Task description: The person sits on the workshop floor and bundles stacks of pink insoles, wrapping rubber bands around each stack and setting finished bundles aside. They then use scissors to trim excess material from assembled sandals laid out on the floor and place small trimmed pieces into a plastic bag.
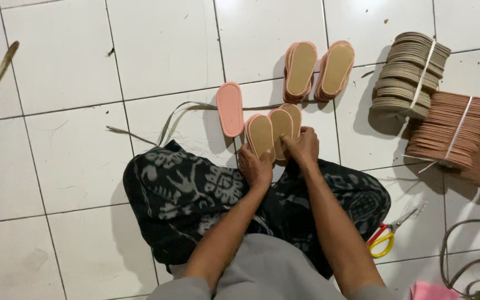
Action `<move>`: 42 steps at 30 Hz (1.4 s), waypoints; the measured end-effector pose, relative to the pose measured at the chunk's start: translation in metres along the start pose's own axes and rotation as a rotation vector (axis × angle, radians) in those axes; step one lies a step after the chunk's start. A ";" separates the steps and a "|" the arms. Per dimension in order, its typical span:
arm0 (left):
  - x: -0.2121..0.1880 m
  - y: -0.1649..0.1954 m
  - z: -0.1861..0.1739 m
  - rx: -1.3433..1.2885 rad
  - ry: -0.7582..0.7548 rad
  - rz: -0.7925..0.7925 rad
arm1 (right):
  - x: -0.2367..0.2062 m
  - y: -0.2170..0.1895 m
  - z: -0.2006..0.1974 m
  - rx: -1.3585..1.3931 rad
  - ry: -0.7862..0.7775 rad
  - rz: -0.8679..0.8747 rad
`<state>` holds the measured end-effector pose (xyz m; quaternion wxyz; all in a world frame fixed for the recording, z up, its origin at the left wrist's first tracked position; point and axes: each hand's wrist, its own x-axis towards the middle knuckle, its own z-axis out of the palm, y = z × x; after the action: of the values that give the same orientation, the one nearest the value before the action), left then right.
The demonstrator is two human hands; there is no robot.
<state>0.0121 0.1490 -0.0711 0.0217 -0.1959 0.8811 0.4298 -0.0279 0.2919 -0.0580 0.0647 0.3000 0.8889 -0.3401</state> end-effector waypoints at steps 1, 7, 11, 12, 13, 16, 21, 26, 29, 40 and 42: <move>0.001 0.003 0.001 0.008 0.021 0.002 | 0.001 0.000 -0.001 0.013 -0.026 0.019; 0.010 0.006 0.004 -0.100 -0.031 -0.112 | 0.003 0.002 0.001 0.092 -0.066 0.035; 0.004 0.008 0.007 -0.193 -0.145 -0.072 | -0.007 0.007 -0.002 0.204 0.031 -0.039; 0.002 0.007 0.006 -0.178 -0.145 -0.024 | -0.011 0.008 -0.005 0.224 0.089 -0.110; 0.003 0.008 0.005 -0.164 -0.143 0.020 | -0.014 0.008 -0.009 0.108 0.113 -0.132; 0.009 0.010 -0.004 -0.114 -0.178 0.071 | -0.028 0.001 -0.024 -0.112 0.097 -0.113; 0.013 0.010 -0.011 -0.267 -0.397 -0.045 | -0.059 -0.038 -0.041 -0.071 0.135 -0.255; 0.011 -0.006 -0.010 -0.967 -0.595 -0.174 | -0.095 -0.065 -0.044 -0.135 0.228 -0.527; 0.012 -0.006 -0.015 -1.257 -0.634 -0.177 | -0.101 -0.063 -0.043 0.020 0.141 -0.489; 0.058 0.043 -0.046 -0.919 -0.799 0.197 | -0.029 -0.023 -0.048 0.591 -0.345 -0.291; 0.069 0.044 -0.041 -0.831 -0.827 0.252 | -0.022 -0.020 -0.043 0.555 -0.290 -0.377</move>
<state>-0.0623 0.1192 -0.0260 0.2333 0.1016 0.5743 0.7781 -0.0176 0.2973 -0.0068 0.0422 0.0858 0.7842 -0.6132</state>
